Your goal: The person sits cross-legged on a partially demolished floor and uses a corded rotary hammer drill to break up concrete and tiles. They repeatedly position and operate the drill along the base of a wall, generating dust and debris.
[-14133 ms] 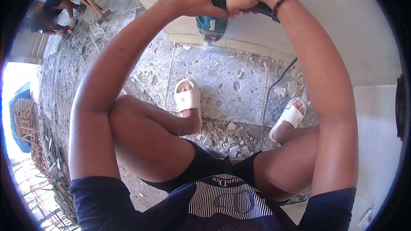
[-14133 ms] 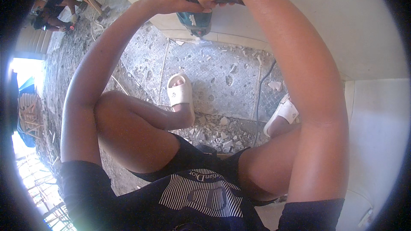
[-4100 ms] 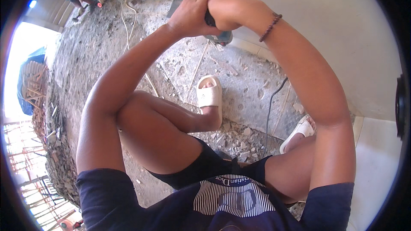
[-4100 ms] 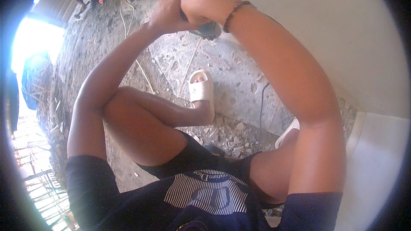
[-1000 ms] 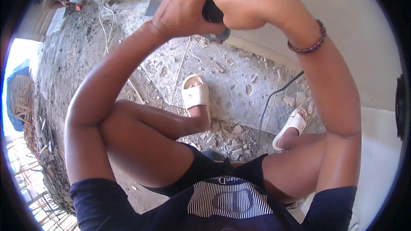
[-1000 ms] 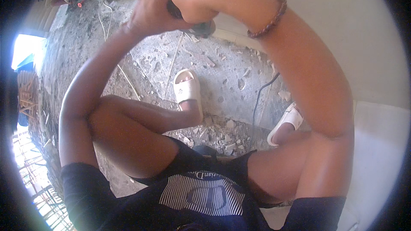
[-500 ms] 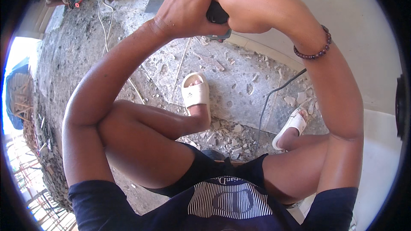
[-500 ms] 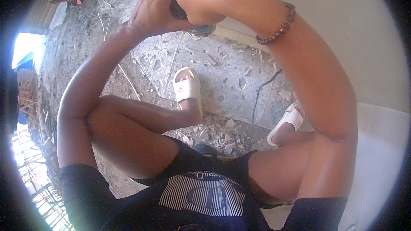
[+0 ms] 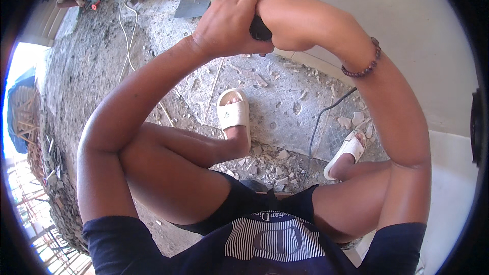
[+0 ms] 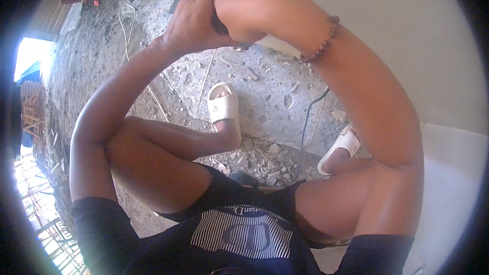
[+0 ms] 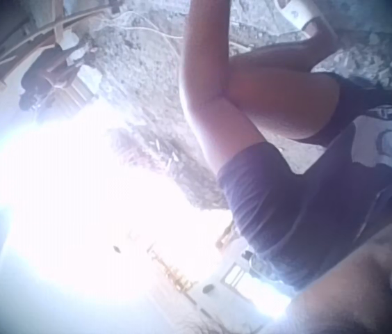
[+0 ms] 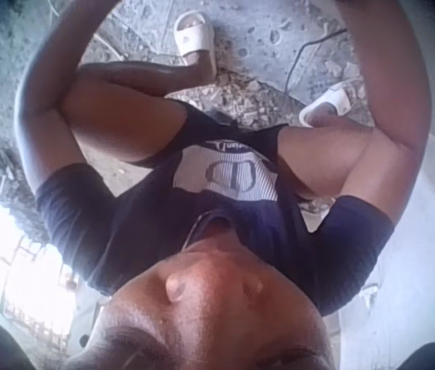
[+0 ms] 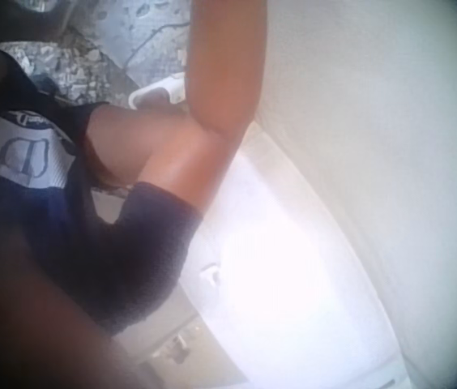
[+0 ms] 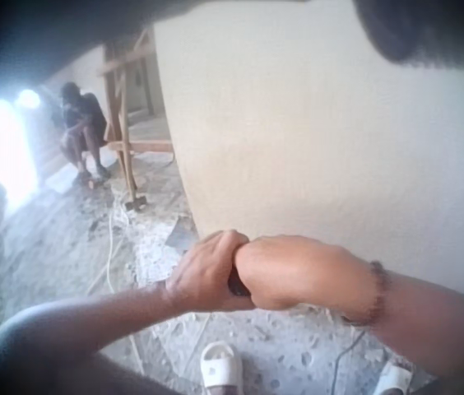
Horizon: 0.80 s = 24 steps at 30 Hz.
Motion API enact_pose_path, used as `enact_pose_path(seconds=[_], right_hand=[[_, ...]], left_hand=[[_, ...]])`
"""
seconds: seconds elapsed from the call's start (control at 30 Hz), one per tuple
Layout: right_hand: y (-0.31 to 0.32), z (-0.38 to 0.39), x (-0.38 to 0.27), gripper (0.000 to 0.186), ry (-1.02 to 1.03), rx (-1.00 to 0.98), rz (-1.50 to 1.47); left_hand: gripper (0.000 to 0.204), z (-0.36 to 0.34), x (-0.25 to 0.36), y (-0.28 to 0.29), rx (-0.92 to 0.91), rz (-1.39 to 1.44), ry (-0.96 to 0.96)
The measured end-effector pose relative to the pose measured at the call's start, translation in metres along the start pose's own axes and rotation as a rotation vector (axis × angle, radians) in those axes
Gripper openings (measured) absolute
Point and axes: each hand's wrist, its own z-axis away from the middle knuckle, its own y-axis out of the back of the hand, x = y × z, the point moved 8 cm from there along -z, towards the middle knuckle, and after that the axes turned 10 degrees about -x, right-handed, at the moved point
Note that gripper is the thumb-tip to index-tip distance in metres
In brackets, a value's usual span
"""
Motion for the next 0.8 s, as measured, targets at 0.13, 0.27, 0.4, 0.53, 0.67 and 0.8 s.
enact_pose_path(seconds=[0.13,0.27,0.4,0.53,0.67,0.8], right_hand=[[0.006,-0.013,0.001,0.017,-0.022,-0.027,-0.020],[0.002,0.000,0.020,0.026,-0.071,-0.076,-0.120],[-0.035,0.032,0.045,0.034,-0.189,-0.174,-0.389],[-0.068,0.048,0.044,0.030,-0.100,-0.156,-0.261],[-0.087,0.058,0.046,0.031,-0.070,-0.077,-0.287],[-0.111,0.060,0.016,0.033,-0.048,-0.048,-0.496]], left_hand=[[0.069,-0.007,-0.011,0.003,-0.086,0.019,0.029],[0.079,-0.026,0.002,-0.002,-0.134,-0.005,0.003],[0.082,-0.030,0.035,-0.016,-0.261,0.071,-0.073],[0.081,-0.024,0.075,-0.040,-0.396,0.155,-0.123],[0.093,-0.021,0.083,-0.056,-0.521,0.075,-0.018],[0.102,-0.005,0.088,-0.065,-0.756,-0.060,-0.035]])
